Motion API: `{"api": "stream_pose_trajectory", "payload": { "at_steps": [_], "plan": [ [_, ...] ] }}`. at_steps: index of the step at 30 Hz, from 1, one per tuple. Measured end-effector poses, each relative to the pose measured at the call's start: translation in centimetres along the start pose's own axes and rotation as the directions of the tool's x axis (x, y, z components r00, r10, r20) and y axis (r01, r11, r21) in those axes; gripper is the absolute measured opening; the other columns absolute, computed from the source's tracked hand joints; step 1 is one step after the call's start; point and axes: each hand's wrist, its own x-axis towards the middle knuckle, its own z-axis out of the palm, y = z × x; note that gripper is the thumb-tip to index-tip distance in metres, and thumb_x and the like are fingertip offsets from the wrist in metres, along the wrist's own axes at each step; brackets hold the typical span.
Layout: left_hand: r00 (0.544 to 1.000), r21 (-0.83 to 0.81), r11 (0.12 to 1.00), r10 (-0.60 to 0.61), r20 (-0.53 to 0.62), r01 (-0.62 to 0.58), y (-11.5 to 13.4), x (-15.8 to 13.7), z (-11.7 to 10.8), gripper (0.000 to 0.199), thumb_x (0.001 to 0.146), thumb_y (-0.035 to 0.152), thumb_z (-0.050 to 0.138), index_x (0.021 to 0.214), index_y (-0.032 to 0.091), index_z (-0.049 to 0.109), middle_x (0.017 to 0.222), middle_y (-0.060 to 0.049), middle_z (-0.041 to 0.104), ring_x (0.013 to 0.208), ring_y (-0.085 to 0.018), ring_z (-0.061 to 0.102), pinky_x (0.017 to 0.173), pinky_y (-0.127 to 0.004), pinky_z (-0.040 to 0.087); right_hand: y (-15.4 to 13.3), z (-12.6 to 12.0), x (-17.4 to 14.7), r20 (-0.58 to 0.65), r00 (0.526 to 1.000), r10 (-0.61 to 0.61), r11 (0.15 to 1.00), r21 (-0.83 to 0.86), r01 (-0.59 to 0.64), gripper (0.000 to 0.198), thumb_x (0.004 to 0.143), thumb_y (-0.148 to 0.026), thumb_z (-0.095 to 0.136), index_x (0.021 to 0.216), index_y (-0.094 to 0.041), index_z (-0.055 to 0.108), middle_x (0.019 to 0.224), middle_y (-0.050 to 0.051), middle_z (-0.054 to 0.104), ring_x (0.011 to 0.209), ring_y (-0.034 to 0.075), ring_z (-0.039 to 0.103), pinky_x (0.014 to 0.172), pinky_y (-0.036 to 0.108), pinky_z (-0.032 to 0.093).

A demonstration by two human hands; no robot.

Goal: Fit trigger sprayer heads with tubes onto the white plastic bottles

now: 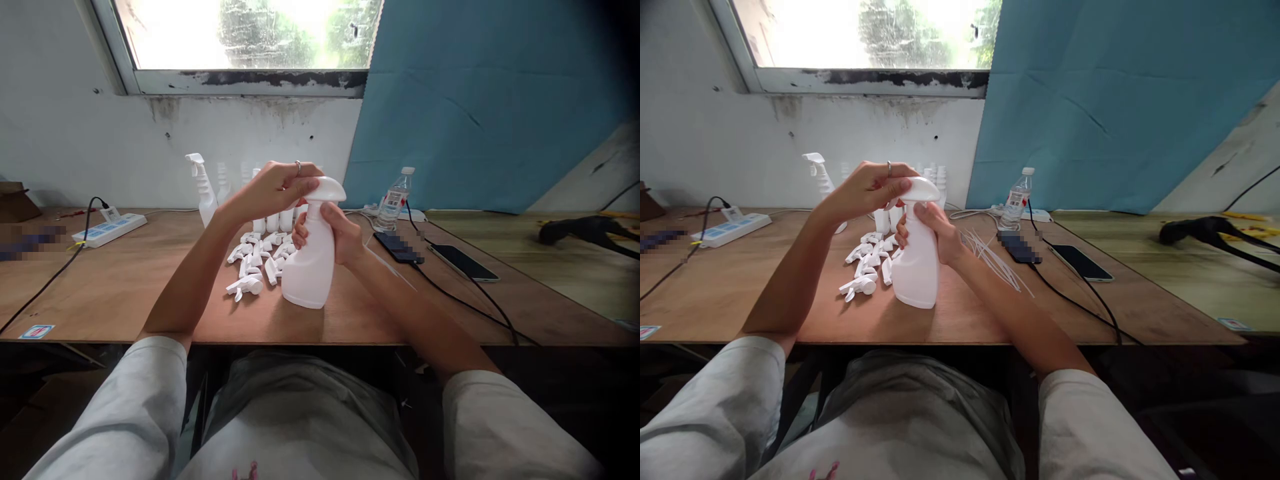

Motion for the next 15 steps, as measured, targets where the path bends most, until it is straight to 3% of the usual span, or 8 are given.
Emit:
{"api": "stream_pose_trajectory", "payload": {
  "at_steps": [6,12,15],
  "plan": [
    [0.999,0.034,0.999,0.035,-0.018,-0.035,0.05,0.08,0.08,0.026,0.097,0.032,0.046,0.093,0.017,0.066,0.068,0.0,0.056,0.063,-0.009,0.055,0.057,-0.024,0.042,0.16,-0.12,-0.07,-0.012,0.999,-0.038,0.999,-0.029,0.038,0.039,0.079,-0.052,0.072,0.081,-0.018,0.053,0.06,-0.002,0.053,0.055,0.014,0.055,0.053,0.03,0.048],
    [0.999,0.065,0.997,0.043,-0.009,-0.043,-0.07,0.04,-0.06,0.027,0.098,0.032,0.045,0.092,0.017,0.066,0.067,0.0,0.056,0.06,-0.009,0.055,0.056,-0.025,0.04,0.28,-0.38,-0.43,-0.025,0.999,-0.031,1.0,0.004,0.031,0.047,0.08,-0.062,0.064,0.095,-0.018,0.055,0.07,0.002,0.059,0.06,0.017,0.058,0.056,0.034,0.051],
    [0.999,0.047,0.997,0.054,-0.002,-0.054,-0.39,0.08,0.07,0.028,0.098,0.034,0.045,0.094,0.017,0.067,0.069,0.0,0.058,0.059,-0.008,0.055,0.054,-0.024,0.04,0.45,-0.44,-0.49,-0.049,0.997,-0.062,0.998,-0.017,0.061,0.045,0.078,-0.06,0.068,0.089,-0.018,0.055,0.069,0.001,0.057,0.06,0.016,0.057,0.054,0.033,0.051]
  ]
}}
